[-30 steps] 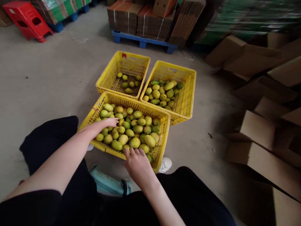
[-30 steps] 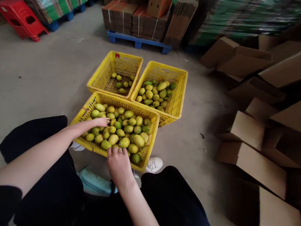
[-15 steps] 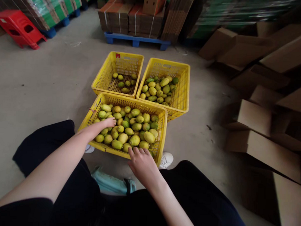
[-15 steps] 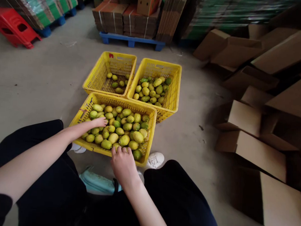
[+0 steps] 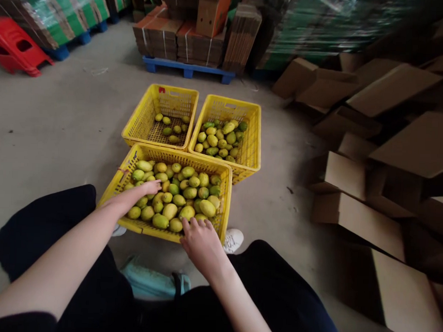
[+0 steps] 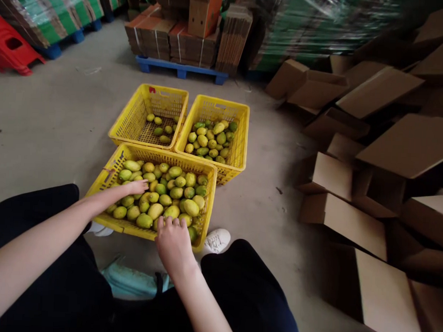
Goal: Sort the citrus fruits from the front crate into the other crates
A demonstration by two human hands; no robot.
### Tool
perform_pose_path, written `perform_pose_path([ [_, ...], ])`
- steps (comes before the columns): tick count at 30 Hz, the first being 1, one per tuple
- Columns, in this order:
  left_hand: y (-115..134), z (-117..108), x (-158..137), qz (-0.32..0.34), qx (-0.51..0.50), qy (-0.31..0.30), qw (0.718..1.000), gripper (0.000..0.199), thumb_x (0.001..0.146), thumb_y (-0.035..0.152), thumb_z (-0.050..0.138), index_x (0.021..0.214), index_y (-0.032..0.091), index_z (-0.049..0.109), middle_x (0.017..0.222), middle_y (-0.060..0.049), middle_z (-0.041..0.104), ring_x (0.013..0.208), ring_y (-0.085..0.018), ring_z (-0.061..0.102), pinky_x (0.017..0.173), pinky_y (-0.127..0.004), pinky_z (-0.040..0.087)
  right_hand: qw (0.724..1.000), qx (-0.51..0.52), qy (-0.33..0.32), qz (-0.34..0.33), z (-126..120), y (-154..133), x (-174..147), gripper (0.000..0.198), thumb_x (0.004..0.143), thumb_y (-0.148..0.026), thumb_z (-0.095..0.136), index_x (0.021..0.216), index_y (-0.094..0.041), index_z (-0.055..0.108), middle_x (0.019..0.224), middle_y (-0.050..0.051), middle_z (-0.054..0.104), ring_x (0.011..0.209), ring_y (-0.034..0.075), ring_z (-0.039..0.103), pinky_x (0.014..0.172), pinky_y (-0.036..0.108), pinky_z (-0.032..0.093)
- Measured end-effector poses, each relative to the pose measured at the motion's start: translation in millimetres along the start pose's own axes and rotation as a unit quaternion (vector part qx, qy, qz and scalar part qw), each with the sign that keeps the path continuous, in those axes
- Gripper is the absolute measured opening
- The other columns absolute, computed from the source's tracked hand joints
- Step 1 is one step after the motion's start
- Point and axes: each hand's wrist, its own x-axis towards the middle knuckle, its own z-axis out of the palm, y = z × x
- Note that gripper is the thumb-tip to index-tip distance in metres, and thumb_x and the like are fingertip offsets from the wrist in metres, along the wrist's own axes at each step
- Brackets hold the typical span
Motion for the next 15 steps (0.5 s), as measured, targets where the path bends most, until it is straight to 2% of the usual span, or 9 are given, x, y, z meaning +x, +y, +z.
perform_pose_path([
  [3, 10.5, -8.3, -10.0, 0.063, 0.067, -0.038, 0.995, 0.034, 0.045, 0.017, 0.081, 0.05, 0.02, 0.047, 0.059, 0.003, 0.046, 0.086, -0.022, 0.056, 0.092, -0.035, 0.041, 1.0, 0.013, -0.002, -0.004, 0.2, 0.6, -2.0, 0.04, 0.091, -0.025, 0.062, 0.128, -0.009, 0.059, 0.112, 0.018, 0.07, 0.104, 0.032, 0.067, 0.095, 0.045, 0.051],
  [7, 40.8, -20.4, -44.7, 0.197, 0.236, -0.122, 0.944, 0.035, 0.042, 0.03, 0.087, 0.057, 0.019, 0.057, 0.072, 0.003, 0.05, 0.082, -0.018, 0.052, 0.095, -0.033, 0.038, 0.999, 0.025, 0.033, 0.0, 7.4, 0.5, 3.2, 0.041, 0.089, -0.022, 0.063, 0.128, -0.009, 0.059, 0.112, 0.02, 0.07, 0.104, 0.033, 0.067, 0.093, 0.047, 0.052],
  [10, 76.4, -19.2, -88.3, 0.262, 0.301, -0.168, 0.901, 0.044, 0.044, 0.041, 0.089, 0.077, 0.02, 0.07, 0.084, 0.0, 0.058, 0.081, -0.019, 0.053, 0.084, -0.03, 0.041, 0.989, 0.097, 0.108, 0.025, 14.5, -2.9, 16.0, 0.068, 0.08, -0.03, 0.073, 0.14, -0.011, 0.047, 0.137, 0.026, 0.056, 0.121, 0.038, 0.058, 0.095, 0.051, 0.051],
  [12, 99.9, -14.5, -114.9, 0.308, 0.305, -0.172, 0.885, 0.053, 0.047, 0.051, 0.088, 0.087, 0.02, 0.072, 0.089, -0.003, 0.063, 0.084, -0.021, 0.056, 0.08, -0.03, 0.042, 0.965, 0.195, 0.171, 0.047, 15.0, -6.0, 25.3, 0.083, 0.073, -0.035, 0.078, 0.144, -0.012, 0.04, 0.143, 0.026, 0.05, 0.125, 0.039, 0.056, 0.093, 0.05, 0.053],
  [13, 109.4, -12.6, -123.9, 0.312, 0.277, -0.175, 0.892, 0.054, 0.053, 0.058, 0.083, 0.089, 0.02, 0.072, 0.09, -0.003, 0.065, 0.085, -0.022, 0.057, 0.079, -0.031, 0.043, 0.944, 0.251, 0.204, 0.057, 12.9, -7.4, 29.0, 0.081, 0.073, -0.035, 0.077, 0.142, -0.014, 0.041, 0.14, 0.024, 0.053, 0.121, 0.037, 0.059, 0.091, 0.048, 0.054],
  [15, 120.7, -11.9, -128.4, 0.281, 0.158, -0.179, 0.93, 0.058, 0.074, 0.073, 0.058, 0.09, 0.019, 0.072, 0.088, -0.005, 0.067, 0.084, -0.021, 0.059, 0.079, -0.032, 0.045, 0.892, 0.354, 0.273, 0.072, 4.2, -8.9, 33.2, 0.068, 0.073, -0.034, 0.075, 0.132, -0.017, 0.048, 0.122, 0.015, 0.064, 0.106, 0.03, 0.066, 0.087, 0.043, 0.055],
])
